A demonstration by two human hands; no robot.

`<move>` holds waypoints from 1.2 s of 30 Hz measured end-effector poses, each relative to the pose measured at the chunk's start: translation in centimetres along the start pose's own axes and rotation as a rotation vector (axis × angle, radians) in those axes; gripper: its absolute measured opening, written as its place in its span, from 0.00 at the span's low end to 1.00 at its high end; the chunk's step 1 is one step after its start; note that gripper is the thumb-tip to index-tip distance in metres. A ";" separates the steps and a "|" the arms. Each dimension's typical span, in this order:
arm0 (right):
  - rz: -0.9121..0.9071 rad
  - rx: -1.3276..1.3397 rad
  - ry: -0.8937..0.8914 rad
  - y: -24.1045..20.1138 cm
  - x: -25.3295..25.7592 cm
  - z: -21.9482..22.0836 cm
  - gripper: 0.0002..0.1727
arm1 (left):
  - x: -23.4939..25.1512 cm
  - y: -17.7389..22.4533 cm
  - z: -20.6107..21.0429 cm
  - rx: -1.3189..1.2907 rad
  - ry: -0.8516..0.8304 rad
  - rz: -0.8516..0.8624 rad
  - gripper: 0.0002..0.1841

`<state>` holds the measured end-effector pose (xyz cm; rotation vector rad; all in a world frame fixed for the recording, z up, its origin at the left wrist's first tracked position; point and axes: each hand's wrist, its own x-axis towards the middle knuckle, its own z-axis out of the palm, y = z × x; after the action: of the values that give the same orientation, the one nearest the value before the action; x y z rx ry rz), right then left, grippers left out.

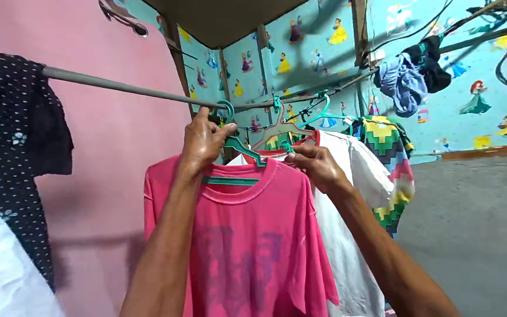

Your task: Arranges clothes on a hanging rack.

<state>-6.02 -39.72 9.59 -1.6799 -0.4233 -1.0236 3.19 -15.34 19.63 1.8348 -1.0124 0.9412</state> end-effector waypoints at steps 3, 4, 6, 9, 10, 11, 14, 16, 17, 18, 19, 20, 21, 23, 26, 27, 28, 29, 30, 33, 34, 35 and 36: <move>-0.124 -0.289 0.044 -1.3 0.1 -1.2 0.13 | 0.7 -0.2 0.0 -0.064 0.008 -0.057 0.33; -0.185 -0.405 0.064 -2.1 0.1 -1.2 0.12 | 0.8 -0.4 0.0 -0.068 0.007 -0.065 0.34; -0.328 -0.621 0.102 -4.0 0.1 -0.8 0.11 | 0.9 -0.5 -0.4 -0.087 -0.007 -0.076 0.35; -0.570 -0.888 0.124 -6.9 0.2 0.3 0.08 | 0.7 -0.6 -1.6 -0.138 0.033 -0.076 0.36; -0.632 -0.977 0.100 -7.7 0.3 0.7 0.08 | 0.4 -0.6 -2.3 -0.152 0.069 -0.080 0.36; -0.679 -1.059 0.062 -8.6 0.4 1.2 0.09 | 0.1 -0.6 -2.9 -0.171 0.110 -0.084 0.36; -0.759 -1.192 -0.042 -10.7 1.2 3.3 0.13 | -0.5 -0.9 -3.5 -0.225 0.185 -0.109 0.39; -0.774 -1.193 -0.100 -12.1 2.0 5.3 0.14 | -0.6 -1.6 -3.0 -0.183 0.203 -0.113 0.40; -0.773 -1.187 -0.116 -12.8 2.6 6.4 0.13 | -0.7 -1.8 -2.9 -0.150 0.209 -0.111 0.40; -0.768 -1.190 -0.128 -13.5 3.2 7.5 0.12 | -0.7 -1.8 -2.9 -0.118 0.208 -0.119 0.39; -0.758 -1.198 -0.141 -14.1 3.7 8.5 0.10 | -0.8 -1.8 -3.0 -0.089 0.200 -0.127 0.39; -0.745 -1.205 -0.153 -14.7 4.2 9.3 0.09 | -0.9 -1.6 -3.1 -0.062 0.188 -0.130 0.38; -0.732 -1.218 -0.161 -15.1 4.6 10.0 0.09 | -1.0 -1.5 -3.3 -0.044 0.174 -0.136 0.37; -0.684 -1.263 -0.174 -15.6 5.3 11.1 0.08 | -1.2 -1.3 -3.4 -0.019 0.165 -0.148 0.37; -0.649 -1.300 -0.182 -15.7 5.6 11.9 0.09 | -1.5 -0.5 -3.8 0.017 0.146 -0.203 0.38; -0.660 -1.304 -0.180 -15.6 5.5 12.1 0.09 | -1.6 -0.4 -3.8 0.029 0.146 -0.209 0.38; -0.659 -1.316 -0.186 -15.5 5.3 12.3 0.10 | -1.6 -0.3 -3.7 0.046 0.154 -0.213 0.37; -0.653 -1.336 -0.189 -15.5 5.1 12.6 0.10 | -1.6 -0.2 -3.6 0.066 0.169 -0.213 0.37; -0.642 -1.357 -0.185 -15.5 4.8 13.0 0.10 | -1.7 0.0 -3.5 0.083 0.185 -0.210 0.37; -0.579 -1.394 -0.152 -15.8 3.9 14.5 0.12 | -2.4 1.0 -3.2 0.151 0.218 -0.209 0.35; -0.563 -1.366 -0.134 -15.8 3.6 15.0 0.14 | -2.6 1.4 -3.1 0.184 0.228 -0.216 0.33; -0.552 -1.331 -0.106 -15.9 3.3 15.5 0.15 | -3.0 1.8 -3.0 0.209 0.246 -0.212 0.30; -0.557 -1.321 -0.094 -15.9 3.1 16.3 0.15 | -3.6 2.0 -2.9 0.212 0.276 -0.184 0.28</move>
<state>-8.82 -19.80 20.66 -2.8638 -0.2659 -1.8586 -0.60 -12.43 18.21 1.8673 -0.5838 1.1846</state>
